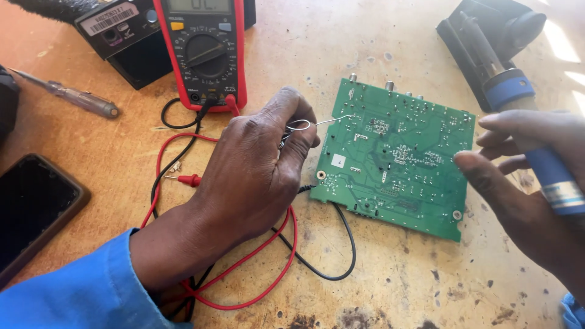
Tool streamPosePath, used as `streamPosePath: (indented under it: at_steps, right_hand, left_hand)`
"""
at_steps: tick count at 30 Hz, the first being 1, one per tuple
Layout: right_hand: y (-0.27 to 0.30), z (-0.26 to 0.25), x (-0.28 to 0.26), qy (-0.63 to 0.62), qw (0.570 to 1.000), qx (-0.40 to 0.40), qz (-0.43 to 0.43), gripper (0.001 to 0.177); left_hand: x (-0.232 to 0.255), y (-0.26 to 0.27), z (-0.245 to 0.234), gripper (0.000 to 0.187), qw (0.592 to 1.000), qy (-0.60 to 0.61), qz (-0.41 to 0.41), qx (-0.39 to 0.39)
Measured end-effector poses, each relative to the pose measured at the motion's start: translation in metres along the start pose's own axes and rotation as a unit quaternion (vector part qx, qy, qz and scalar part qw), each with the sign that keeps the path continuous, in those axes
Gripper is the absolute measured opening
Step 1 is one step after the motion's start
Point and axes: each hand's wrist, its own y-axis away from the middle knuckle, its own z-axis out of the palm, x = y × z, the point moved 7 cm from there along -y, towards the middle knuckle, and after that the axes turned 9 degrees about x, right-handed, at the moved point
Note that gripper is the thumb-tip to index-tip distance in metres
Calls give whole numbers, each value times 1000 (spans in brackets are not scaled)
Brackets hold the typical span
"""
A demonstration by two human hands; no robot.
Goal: The person solders a thin wire onto a green circuit board using a soldering iron and solder wire. They hold the wire in place with one hand while applying heat and solder with the other, working on various points on the board.
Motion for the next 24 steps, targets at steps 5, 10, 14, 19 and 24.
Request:
streamPosePath:
  at_steps: [5,10,14,19,24]
  right_hand:
    - [-5,4,-4,-18,999,-20,26,43]
    - [-5,6,-3,-19,999,-28,34,44]
    - [3,-4,1,-15,1000,3,11,22]
    - [3,-8,68,-135,981,-11,140,55]
    - [-1,-26,59,-129,984,-28,118,67]
  left_hand:
    - [-1,-1,1,11,1000,-9,-21,-20]
    - [-1,0,2,8,999,-10,-19,-27]
    - [8,0,-1,10,999,12,41,-2]
    - [25,6,-6,16,991,1,129,28]
    - [54,22,-6,19,984,-45,170,43]
